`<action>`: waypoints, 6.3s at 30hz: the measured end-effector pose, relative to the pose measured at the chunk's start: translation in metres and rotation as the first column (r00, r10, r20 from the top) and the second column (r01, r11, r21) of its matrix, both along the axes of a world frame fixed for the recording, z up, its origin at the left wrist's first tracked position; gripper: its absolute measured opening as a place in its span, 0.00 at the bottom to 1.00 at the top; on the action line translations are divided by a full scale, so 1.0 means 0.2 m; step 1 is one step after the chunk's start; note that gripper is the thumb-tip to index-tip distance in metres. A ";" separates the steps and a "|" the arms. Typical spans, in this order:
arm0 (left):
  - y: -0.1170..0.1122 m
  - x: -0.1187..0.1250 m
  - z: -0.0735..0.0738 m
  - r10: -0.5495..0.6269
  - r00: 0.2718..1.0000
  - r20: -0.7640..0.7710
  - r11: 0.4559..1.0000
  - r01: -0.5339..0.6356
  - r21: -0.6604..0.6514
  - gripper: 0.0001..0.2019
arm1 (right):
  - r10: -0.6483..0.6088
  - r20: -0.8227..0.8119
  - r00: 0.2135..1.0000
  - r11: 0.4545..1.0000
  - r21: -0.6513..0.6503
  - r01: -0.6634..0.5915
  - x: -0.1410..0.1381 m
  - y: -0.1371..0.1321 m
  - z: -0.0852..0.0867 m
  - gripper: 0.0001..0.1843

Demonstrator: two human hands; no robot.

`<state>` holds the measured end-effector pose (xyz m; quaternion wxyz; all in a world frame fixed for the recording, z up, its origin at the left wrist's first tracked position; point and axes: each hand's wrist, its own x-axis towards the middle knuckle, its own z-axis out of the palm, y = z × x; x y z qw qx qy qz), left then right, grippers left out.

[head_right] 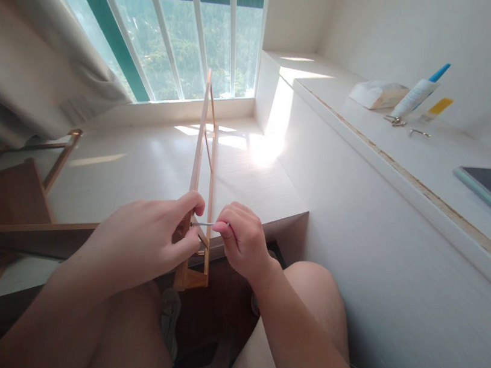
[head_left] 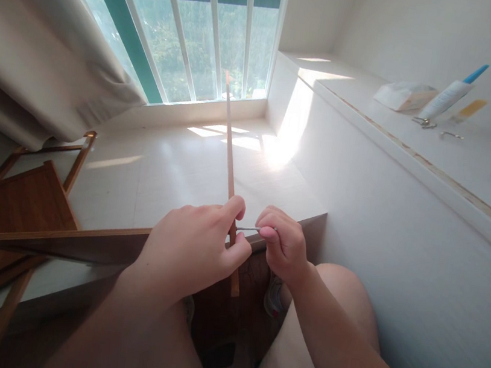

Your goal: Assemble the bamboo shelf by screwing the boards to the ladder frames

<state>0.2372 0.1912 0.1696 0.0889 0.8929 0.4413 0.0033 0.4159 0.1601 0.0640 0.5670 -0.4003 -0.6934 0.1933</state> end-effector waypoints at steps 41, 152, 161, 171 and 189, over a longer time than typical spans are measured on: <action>0.00 0.01 0.00 0.003 0.999 -0.047 1.000 -0.001 0.025 0.07 | -0.171 -0.496 0.851 0.813 -0.559 -0.163 -0.02 -0.05 0.16 0.32; 0.01 0.00 0.00 0.004 0.997 -0.077 1.000 -0.001 0.028 0.07 | -0.025 -0.144 0.989 0.959 -0.282 -0.017 -0.04 -0.05 0.04 0.25; 0.01 0.00 0.01 -0.006 0.998 -0.066 1.000 0.008 0.031 0.07 | 0.003 -0.075 0.997 0.994 -0.111 -0.012 -0.03 -0.01 -0.01 0.20; 0.01 0.01 0.01 -0.014 0.998 -0.059 0.999 0.016 0.032 0.06 | 0.042 -0.115 0.992 0.988 -0.143 -0.059 -0.02 0.00 -0.03 0.23; 0.01 0.01 0.00 -0.002 0.997 -0.077 1.000 0.004 0.025 0.07 | -0.013 -0.183 0.983 0.944 -0.326 -0.048 -0.05 -0.04 0.07 0.28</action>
